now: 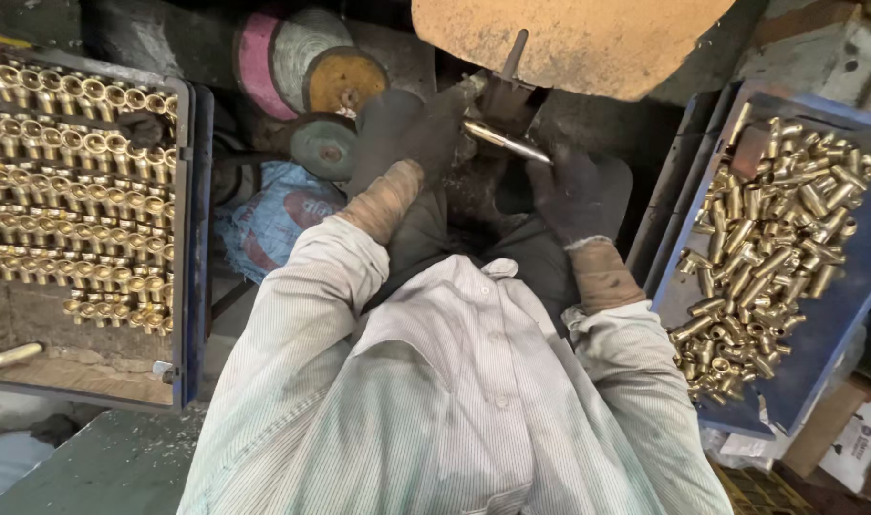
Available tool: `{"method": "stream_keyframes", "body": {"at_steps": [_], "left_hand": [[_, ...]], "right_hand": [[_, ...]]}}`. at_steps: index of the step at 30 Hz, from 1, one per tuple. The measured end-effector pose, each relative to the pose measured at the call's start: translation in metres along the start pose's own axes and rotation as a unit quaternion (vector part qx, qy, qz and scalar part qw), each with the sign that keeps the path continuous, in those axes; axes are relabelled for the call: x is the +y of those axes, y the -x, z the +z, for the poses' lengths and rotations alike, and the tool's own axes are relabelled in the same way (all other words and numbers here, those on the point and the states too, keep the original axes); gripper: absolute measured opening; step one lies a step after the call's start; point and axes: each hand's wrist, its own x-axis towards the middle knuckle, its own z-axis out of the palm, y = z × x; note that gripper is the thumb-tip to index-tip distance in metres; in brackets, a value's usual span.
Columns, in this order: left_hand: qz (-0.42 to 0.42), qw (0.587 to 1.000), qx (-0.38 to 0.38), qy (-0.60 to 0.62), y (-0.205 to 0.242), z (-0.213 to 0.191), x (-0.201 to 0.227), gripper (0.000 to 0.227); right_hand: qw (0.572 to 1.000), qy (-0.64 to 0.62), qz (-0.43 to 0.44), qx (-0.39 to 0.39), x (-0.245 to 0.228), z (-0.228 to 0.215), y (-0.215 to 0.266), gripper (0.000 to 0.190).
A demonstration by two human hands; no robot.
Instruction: The person sits on the floor and uses a bench grinder to smooth or shape small brass-colored metal parts. They pick up parts from a blue bin, hold them against the spinning grinding wheel, and place the finished parts into a wooden tray with slots.
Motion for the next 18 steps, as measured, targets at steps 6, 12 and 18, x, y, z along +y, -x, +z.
{"method": "stream_keyframes", "body": {"at_steps": [6,12,18], "left_hand": [[0.034,0.998,-0.02,-0.046,-0.054,0.002,-0.038,0.049],[0.161,0.951,0.004,-0.265,-0.092,0.008,-0.082,0.039],[0.155,0.922,-0.006,-0.354,-0.112,0.033,-0.108,0.035]], "right_hand": [[0.998,-0.056,-0.029,-0.019,0.043,0.059,-0.015,0.038],[0.998,0.027,0.003,-0.063,0.085,0.099,-0.009,0.03],[0.994,-0.078,0.065,-0.033,0.093,0.089,0.003,0.025]]}}
